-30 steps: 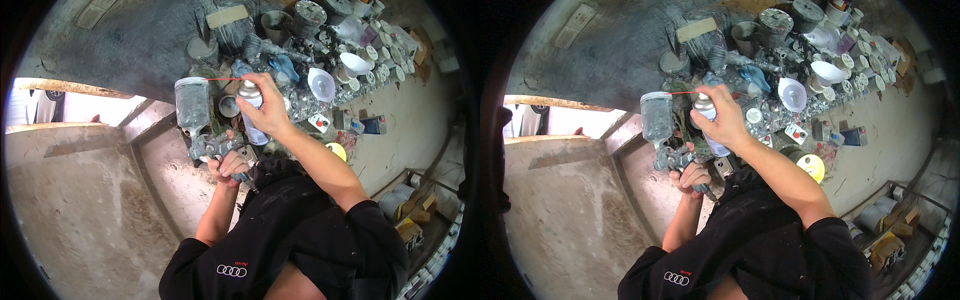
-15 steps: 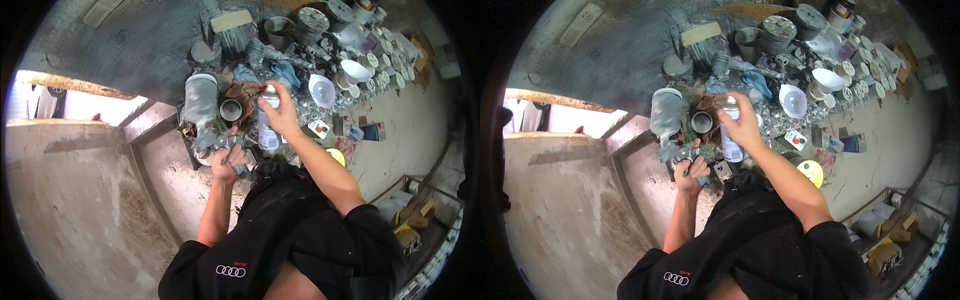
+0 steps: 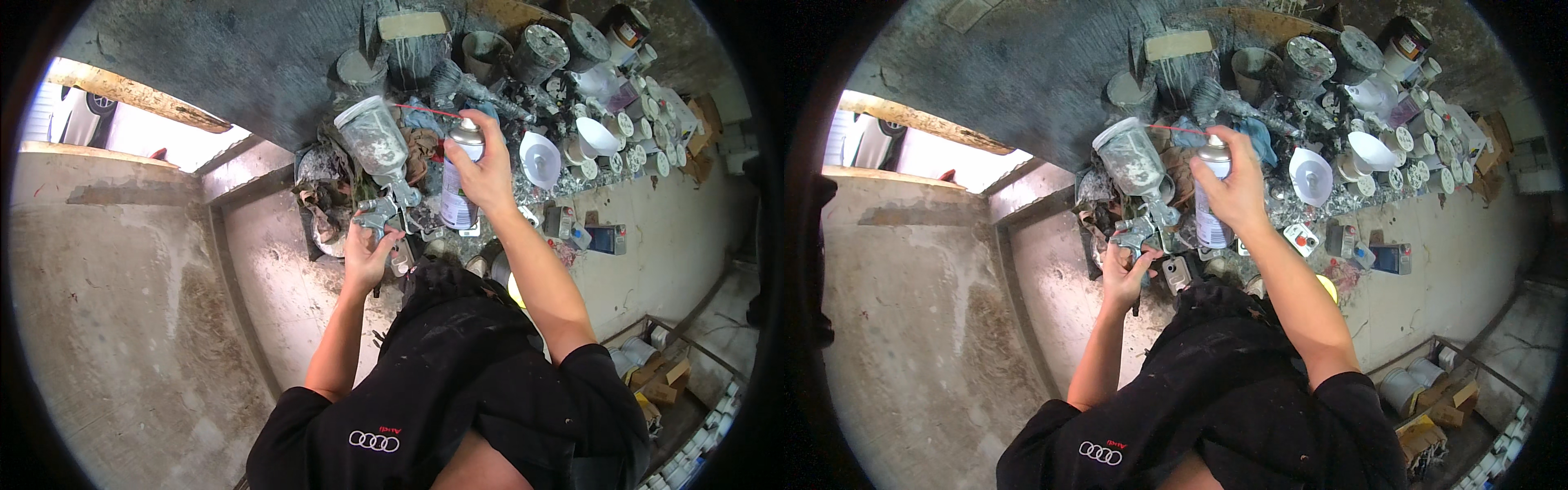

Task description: The person disassembles a paint sprayer, rinses its components in a bucket, and uses a spray can to clean the parts. They reassemble the sprayer and wipe a white car with a cloth.

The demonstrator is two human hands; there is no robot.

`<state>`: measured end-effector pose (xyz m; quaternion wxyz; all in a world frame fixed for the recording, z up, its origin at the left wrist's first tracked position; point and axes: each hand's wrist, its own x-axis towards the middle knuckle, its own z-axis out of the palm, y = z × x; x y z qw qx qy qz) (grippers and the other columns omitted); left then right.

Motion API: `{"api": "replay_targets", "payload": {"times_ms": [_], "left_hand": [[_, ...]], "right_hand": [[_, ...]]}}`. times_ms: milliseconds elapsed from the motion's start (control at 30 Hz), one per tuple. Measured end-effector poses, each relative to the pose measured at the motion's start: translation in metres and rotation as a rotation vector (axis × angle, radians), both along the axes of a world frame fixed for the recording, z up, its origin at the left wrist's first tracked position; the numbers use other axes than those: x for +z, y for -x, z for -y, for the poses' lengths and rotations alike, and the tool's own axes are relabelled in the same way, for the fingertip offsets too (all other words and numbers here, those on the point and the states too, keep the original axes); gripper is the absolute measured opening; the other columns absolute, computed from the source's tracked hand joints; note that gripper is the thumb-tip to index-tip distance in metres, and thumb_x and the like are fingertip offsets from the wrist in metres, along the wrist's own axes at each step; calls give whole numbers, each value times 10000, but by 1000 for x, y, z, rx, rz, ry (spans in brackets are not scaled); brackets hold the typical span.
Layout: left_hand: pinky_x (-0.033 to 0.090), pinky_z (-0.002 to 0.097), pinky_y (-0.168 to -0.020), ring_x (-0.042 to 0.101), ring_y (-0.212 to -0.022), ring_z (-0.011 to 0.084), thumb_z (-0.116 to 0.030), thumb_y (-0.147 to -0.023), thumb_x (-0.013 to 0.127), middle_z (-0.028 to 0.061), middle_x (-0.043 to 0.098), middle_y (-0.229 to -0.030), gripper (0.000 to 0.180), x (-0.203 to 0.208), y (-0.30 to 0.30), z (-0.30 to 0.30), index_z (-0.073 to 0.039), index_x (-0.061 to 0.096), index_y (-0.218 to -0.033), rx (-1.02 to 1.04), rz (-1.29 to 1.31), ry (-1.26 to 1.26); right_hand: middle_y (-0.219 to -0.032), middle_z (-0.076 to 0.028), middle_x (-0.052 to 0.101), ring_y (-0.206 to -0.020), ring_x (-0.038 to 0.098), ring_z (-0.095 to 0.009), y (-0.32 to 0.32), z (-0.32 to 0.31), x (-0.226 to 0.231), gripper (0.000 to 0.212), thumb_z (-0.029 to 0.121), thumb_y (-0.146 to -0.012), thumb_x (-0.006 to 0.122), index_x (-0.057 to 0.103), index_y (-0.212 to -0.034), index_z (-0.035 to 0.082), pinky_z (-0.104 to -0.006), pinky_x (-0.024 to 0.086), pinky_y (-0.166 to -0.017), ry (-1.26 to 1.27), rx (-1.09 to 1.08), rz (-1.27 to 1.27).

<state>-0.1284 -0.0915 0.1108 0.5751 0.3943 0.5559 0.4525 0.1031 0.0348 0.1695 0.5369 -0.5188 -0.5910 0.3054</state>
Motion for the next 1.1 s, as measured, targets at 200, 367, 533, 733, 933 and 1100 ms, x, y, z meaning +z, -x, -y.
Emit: {"api": "replay_targets", "payload": {"times_ms": [200, 367, 533, 733, 933, 1100], "left_hand": [[575, 260, -735, 683, -1039, 175, 76, -979, 591, 88, 643, -1128, 677, -9, 1, 2, -29, 292, -1577, 17, -35, -22], [510, 315, -880, 602, -1030, 256, 96, -920, 553, 152, 583, -1157, 720, -7, 0, 2, -46, 377, -1604, 33, -420, -294], [475, 416, -932, 554, -983, 350, 76, -837, 561, 193, 535, -1057, 770, -1, 6, 6, -88, 458, -1582, 0, -811, -280], [525, 439, -846, 586, -930, 373, 62, -854, 545, 199, 523, -1059, 748, -5, 9, 8, -143, 491, -1571, -50, -1078, -259], [538, 448, -803, 600, -909, 385, 58, -865, 544, 195, 531, -1043, 709, -10, 4, 10, -145, 531, -1544, -66, -1201, -295], [531, 448, -797, 593, -898, 380, 73, -856, 540, 191, 533, -1020, 699, -14, 3, 5, -138, 559, -1523, -93, -1249, -318]], "right_hand": [[-1121, -145, 629, -1023, 652, -351, 13, 8, 11, 457, 233, -862, 786, 622, -1261, 82, -407, 529, -890, -136, 68, 132], [-1140, -119, 625, -985, 685, -346, 3, 12, 10, 463, 287, -869, 780, 618, -1280, 147, -432, 566, -812, -88, -16, 271], [-1158, -102, 622, -976, 695, -349, 8, 15, 7, 456, 303, -868, 779, 618, -1270, 159, -443, 582, -765, -116, 3, 335], [-1160, -116, 616, -939, 697, -332, 35, 5, 6, 467, 283, -871, 784, 616, -1275, 118, -420, 577, -774, -108, 31, 358], [-1153, -100, 593, -866, 699, -352, 32, 5, -4, 495, 329, -860, 768, 614, -1309, 188, -458, 580, -716, -94, -18, 404], [-1146, -111, 594, -821, 693, -364, 14, 19, -11, 487, 330, -861, 765, 616, -1303, 190, -480, 575, -690, -59, -68, 434]]}}
